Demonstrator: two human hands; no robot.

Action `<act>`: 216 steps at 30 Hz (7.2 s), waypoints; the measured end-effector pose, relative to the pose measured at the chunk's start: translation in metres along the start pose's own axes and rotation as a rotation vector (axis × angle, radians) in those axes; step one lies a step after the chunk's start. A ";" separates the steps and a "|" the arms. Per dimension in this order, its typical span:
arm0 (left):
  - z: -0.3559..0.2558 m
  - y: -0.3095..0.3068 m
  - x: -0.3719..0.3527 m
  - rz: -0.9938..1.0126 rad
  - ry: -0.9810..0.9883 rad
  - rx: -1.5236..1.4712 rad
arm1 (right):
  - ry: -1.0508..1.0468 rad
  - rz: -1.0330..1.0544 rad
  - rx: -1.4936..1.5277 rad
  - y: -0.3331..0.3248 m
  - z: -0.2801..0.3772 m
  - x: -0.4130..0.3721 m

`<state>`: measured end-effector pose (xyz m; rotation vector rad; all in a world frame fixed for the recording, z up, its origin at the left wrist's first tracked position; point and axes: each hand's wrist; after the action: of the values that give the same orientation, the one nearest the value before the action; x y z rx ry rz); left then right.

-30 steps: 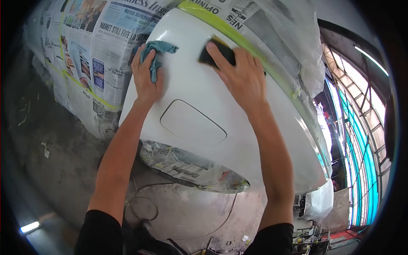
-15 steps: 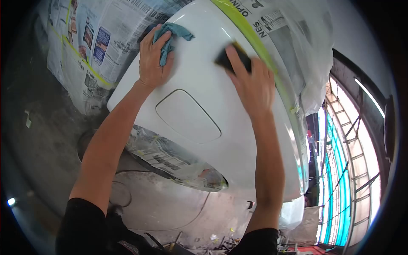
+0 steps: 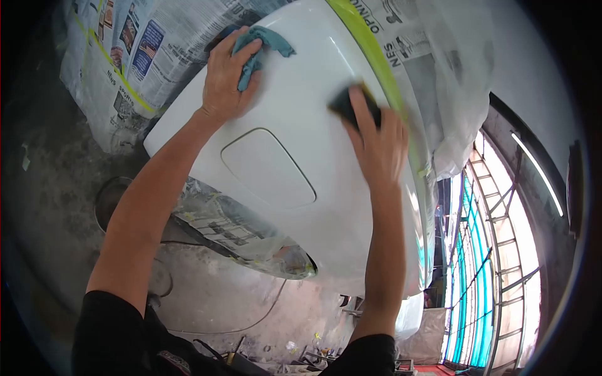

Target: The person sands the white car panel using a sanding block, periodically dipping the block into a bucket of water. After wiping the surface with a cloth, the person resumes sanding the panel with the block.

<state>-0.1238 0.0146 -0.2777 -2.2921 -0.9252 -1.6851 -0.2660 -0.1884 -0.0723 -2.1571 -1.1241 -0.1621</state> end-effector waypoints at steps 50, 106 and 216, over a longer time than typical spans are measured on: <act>0.000 -0.003 -0.002 -0.081 -0.103 -0.062 | -0.048 -0.114 0.032 0.022 0.049 0.123; 0.007 0.011 -0.009 -0.036 -0.056 0.056 | 0.043 -0.049 -0.036 -0.009 -0.039 -0.091; -0.013 0.001 0.039 0.354 0.238 0.046 | 0.994 -0.242 -0.266 0.005 -0.013 -0.263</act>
<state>-0.1268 0.0230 -0.2372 -2.0207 -0.4720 -1.7062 -0.4222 -0.3762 -0.1703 -1.7311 -0.7585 -1.3785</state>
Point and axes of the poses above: each hand's wrist, its own x-axis towards the middle knuckle, its own y-axis out of the palm, z = x × y, and after that the axes turned 2 degrees about z, right-handed
